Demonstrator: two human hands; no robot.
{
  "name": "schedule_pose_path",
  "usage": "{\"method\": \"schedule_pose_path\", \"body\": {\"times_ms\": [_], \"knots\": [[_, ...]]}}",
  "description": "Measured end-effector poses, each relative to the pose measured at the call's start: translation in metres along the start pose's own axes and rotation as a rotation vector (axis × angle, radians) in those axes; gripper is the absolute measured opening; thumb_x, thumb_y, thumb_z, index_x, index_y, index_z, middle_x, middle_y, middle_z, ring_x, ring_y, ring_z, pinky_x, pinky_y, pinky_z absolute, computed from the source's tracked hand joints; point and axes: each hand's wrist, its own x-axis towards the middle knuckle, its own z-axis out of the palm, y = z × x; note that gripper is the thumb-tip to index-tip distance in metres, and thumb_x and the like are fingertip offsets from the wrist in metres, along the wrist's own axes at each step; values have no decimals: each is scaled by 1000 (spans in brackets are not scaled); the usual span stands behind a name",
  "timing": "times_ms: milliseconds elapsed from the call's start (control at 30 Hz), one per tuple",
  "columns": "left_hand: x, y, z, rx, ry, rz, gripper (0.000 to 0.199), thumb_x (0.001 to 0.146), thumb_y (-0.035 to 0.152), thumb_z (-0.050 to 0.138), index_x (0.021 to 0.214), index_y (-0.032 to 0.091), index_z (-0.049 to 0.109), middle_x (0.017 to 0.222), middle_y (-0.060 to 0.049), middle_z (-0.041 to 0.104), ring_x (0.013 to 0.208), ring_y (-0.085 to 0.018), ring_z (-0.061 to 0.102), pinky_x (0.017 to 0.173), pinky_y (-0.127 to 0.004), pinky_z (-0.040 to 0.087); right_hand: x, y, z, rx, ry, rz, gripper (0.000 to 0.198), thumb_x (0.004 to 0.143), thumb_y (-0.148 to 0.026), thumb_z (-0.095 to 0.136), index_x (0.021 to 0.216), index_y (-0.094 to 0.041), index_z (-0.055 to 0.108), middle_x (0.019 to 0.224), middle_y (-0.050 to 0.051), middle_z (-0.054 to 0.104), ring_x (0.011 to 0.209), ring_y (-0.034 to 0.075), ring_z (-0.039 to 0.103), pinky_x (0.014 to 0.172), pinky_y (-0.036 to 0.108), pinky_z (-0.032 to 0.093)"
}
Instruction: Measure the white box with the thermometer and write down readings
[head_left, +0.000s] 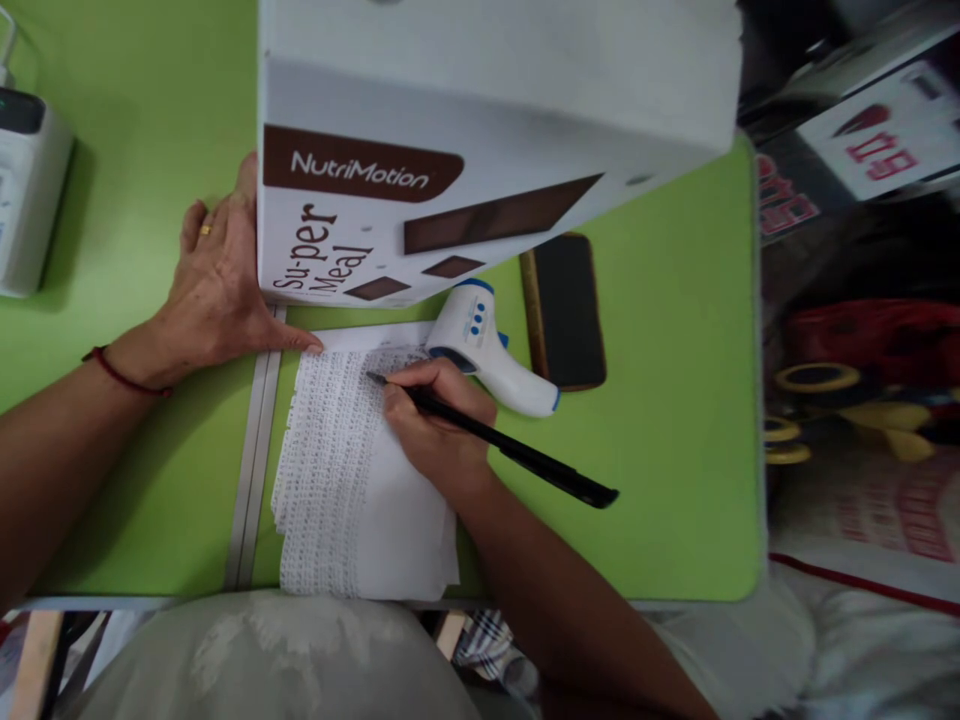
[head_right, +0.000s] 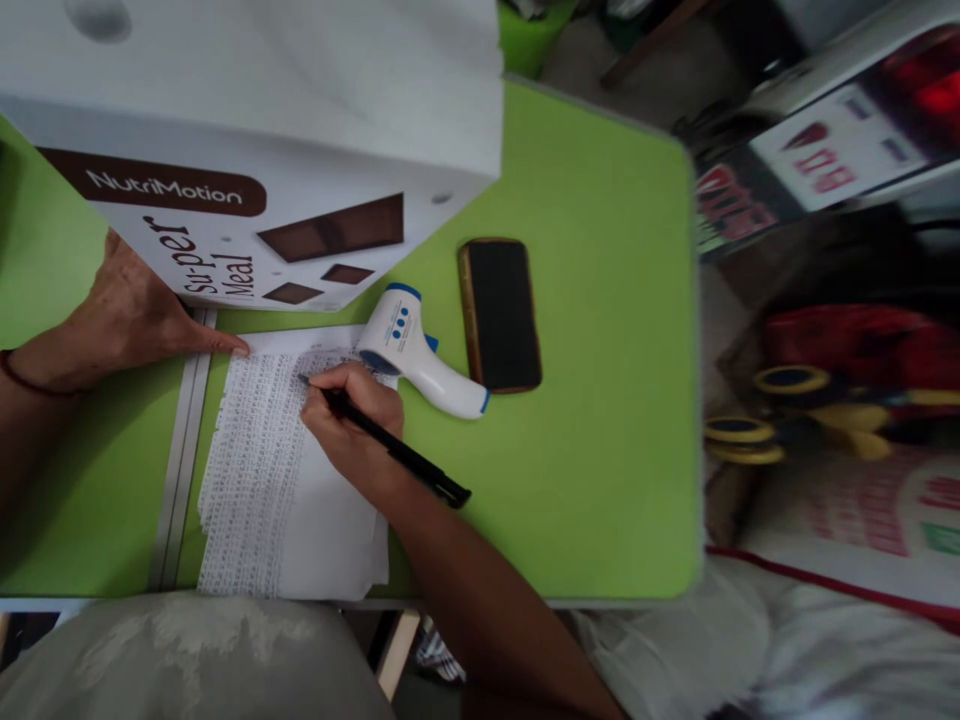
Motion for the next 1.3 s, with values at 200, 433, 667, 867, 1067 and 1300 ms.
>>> {"method": "schedule_pose_path", "body": {"times_ms": [200,433,667,867,1067,1300], "knots": [[0,-1,0,-1,5,8,133,50,107,54,152,22,39,160,-17,43,149,-43,40,127,-60,18,-1,0,-1,-2,26,13,5,73,-20,61,71,-25,61,55,-7,59,50,11,54,50,26,47],[-2,-1,0,62,-24,27,125,63,96,61,162,31,22,160,-8,45,151,-40,37,129,-56,16,0,0,1,18,49,19,6,74,-21,60,70,-25,60,58,-6,61,51,12,56,51,28,48],[0,2,-1,0,-21,-9,129,52,101,64,154,26,38,159,-13,45,149,-43,39,129,-59,16,0,-1,-1,3,41,30,8,73,-18,60,70,-25,59,57,-7,60,51,12,55,51,27,48],[-2,1,-2,-8,1,7,122,55,101,63,150,27,41,160,-14,43,150,-42,39,129,-60,16,1,-2,-1,-8,44,21,6,72,-21,59,68,-25,58,55,-7,59,50,12,55,50,27,47],[-2,-1,-1,6,-2,30,126,56,102,58,155,27,34,158,-13,47,149,-42,41,129,-61,18,1,-3,1,7,56,32,5,73,-21,60,69,-25,60,56,-7,60,50,11,56,50,27,48],[-2,4,-4,139,-73,-14,125,64,98,53,162,28,19,163,-8,42,155,-37,31,130,-55,18,1,-3,-4,49,6,9,5,74,-20,62,72,-24,63,60,-6,64,52,12,59,52,27,51]]}}
